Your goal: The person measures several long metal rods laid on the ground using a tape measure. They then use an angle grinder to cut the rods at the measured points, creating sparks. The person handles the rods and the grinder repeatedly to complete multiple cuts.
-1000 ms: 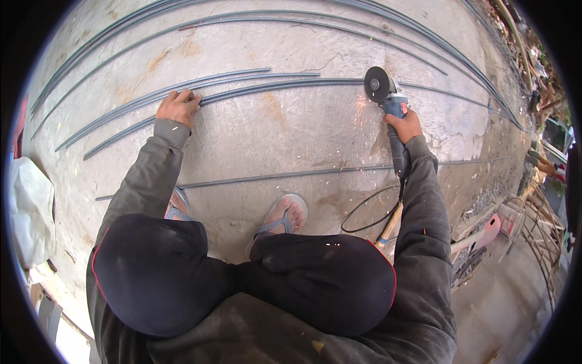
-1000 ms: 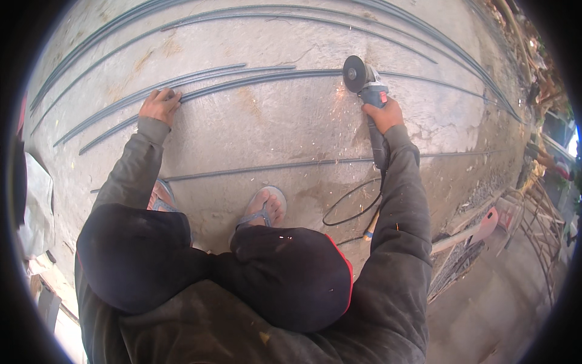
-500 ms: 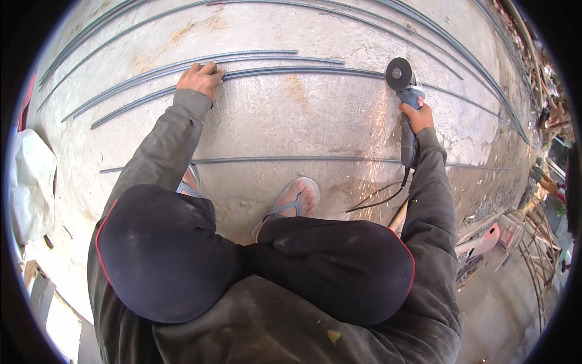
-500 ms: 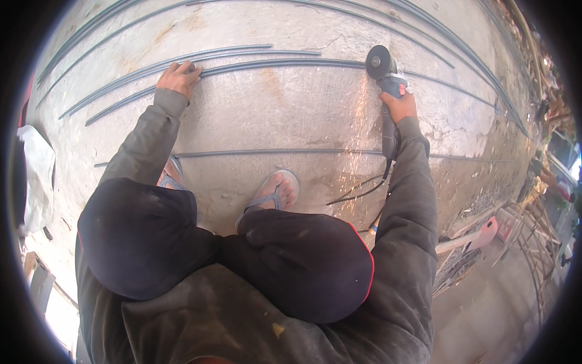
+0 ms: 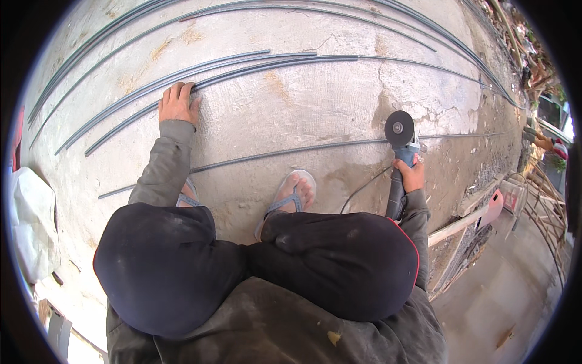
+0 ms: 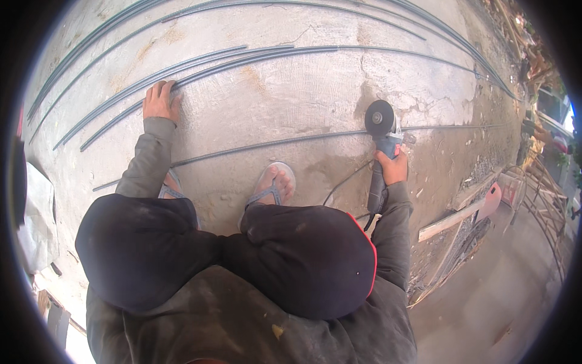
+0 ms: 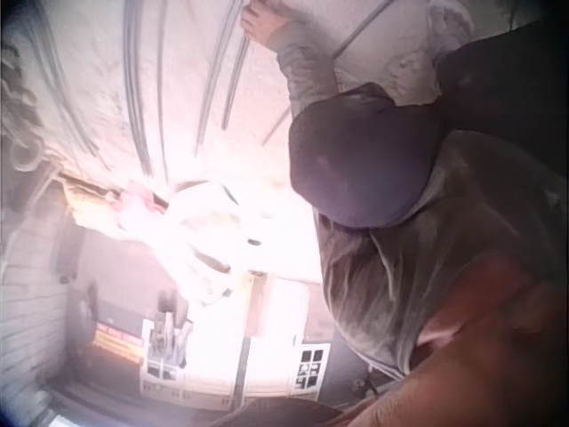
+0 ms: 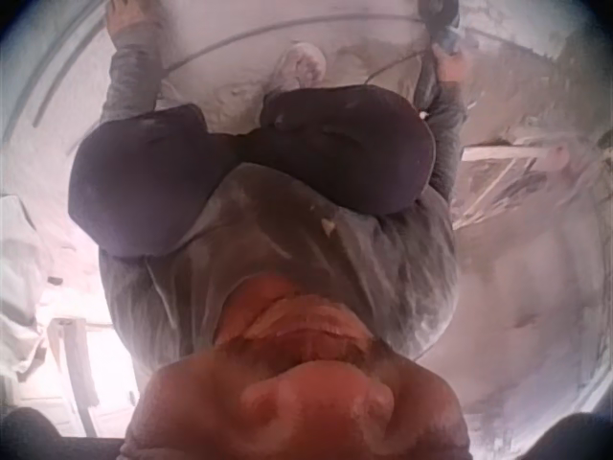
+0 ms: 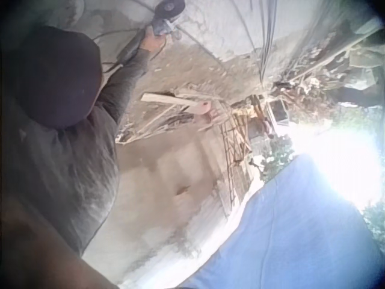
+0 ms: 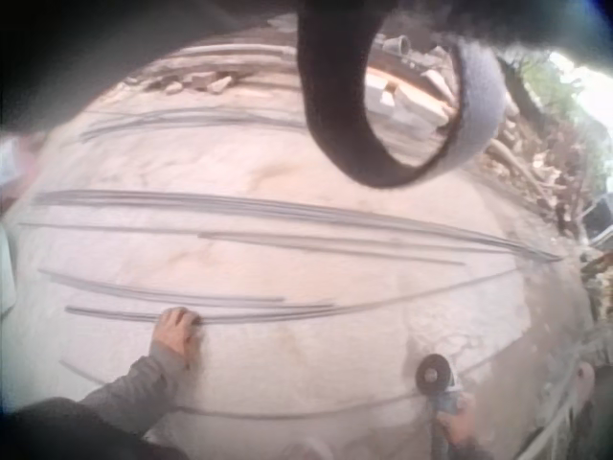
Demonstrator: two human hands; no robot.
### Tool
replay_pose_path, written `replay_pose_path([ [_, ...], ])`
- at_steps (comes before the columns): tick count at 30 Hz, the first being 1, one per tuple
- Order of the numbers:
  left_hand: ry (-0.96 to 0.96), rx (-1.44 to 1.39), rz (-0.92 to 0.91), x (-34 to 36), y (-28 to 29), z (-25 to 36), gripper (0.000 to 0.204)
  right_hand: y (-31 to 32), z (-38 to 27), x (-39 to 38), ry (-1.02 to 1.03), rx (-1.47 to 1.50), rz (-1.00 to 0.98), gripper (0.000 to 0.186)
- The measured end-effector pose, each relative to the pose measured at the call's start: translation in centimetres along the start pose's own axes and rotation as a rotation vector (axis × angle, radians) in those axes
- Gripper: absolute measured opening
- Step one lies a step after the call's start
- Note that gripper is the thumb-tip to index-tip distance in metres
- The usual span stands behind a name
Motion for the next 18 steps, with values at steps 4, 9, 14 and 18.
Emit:
replay_pose_path([
  [4,-0.041,-0.029,-0.014,-0.1,-0.3,0.0,0.049,0.9,2.5,-4.7,-0.059,0.12,0.063,0.03],
  [9,-0.104,-0.036,0.04,-3.6,-0.6,0.4,0.053,0.8,3.5,-7.9,-0.126,0.166,0.089,0.029],
  [14,0.014,0.07,0.011,-2.2,0.2,1.0,0.05,0.8,3.3,-9.0,-0.072,0.189,0.126,0.028],
  [18,0.023,0.021,-0.094,-1.0,-1.4,-2.6,0.059,0.1,2.6,-8.8,-0.207,0.249,0.062,0.026],
])
Point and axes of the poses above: each hand's wrist, its own x-axis towards the middle knuckle, its own y-axis out of the back of the hand, z = x × y, the point moved 5 cm from there along x, towards the middle knuckle, and after that the axes turned 1 degree about z, right-handed, at the moved point
